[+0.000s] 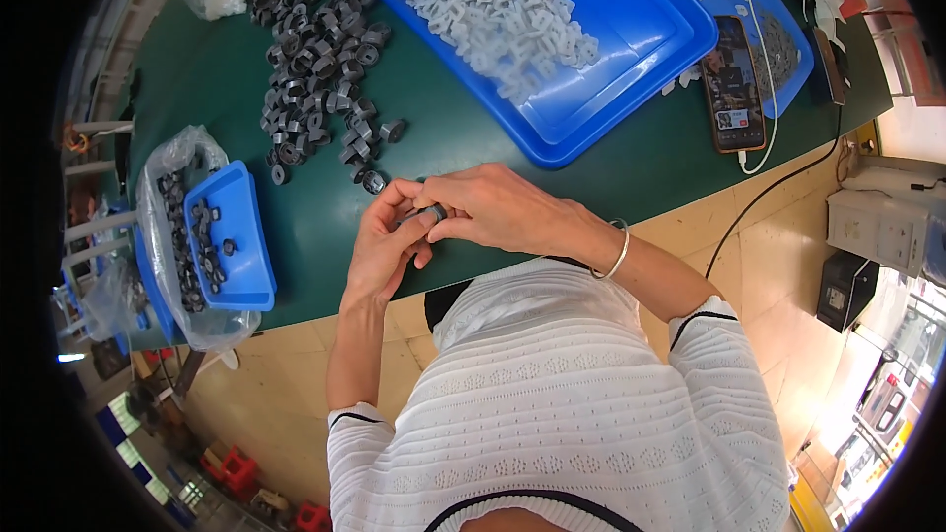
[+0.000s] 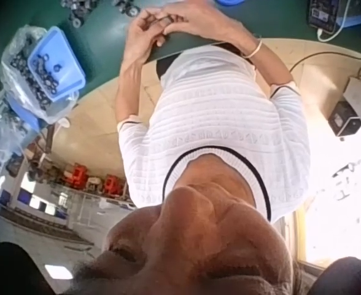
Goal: The person assembles small grey and white plastic components by hand at a work table.
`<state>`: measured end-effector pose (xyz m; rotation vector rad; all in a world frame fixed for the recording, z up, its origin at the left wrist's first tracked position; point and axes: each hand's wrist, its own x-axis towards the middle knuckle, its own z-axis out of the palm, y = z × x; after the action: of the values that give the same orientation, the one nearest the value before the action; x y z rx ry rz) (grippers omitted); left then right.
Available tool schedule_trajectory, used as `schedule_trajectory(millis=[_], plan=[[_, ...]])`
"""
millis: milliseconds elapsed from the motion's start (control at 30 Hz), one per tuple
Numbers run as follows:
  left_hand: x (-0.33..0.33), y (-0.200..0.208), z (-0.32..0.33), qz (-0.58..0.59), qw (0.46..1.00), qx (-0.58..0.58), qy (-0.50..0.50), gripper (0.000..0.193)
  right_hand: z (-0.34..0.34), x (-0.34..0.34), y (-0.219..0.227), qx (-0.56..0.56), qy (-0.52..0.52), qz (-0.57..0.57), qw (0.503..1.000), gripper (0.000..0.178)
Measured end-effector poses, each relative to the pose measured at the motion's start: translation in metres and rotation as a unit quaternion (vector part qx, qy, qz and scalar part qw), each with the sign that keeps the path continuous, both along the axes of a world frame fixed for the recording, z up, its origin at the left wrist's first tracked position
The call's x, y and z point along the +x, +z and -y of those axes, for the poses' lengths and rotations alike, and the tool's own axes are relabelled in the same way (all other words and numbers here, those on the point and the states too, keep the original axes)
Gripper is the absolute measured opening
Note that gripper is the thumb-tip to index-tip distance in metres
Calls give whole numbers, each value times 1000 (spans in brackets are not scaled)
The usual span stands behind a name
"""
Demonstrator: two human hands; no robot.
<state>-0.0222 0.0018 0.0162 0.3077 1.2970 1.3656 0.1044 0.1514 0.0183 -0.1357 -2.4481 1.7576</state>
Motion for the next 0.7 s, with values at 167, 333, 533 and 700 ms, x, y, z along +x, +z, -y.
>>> schedule_trajectory(millis=[167,333,533,700], plan=[[-1,2,-4,-2,1000,-6,2,16,0,0,-3,25,-1,-23,999,20],[-3,-4,-2,-2,1000,-7,-6,16,6,0,-7,62,-28,-92,993,21],[8,0,-5,-4,997,32,67,15,1,2,-8,-50,-33,-6,998,22],[26,0,0,-33,988,71,130,15,1,-4,-6,-224,-96,96,965,21]])
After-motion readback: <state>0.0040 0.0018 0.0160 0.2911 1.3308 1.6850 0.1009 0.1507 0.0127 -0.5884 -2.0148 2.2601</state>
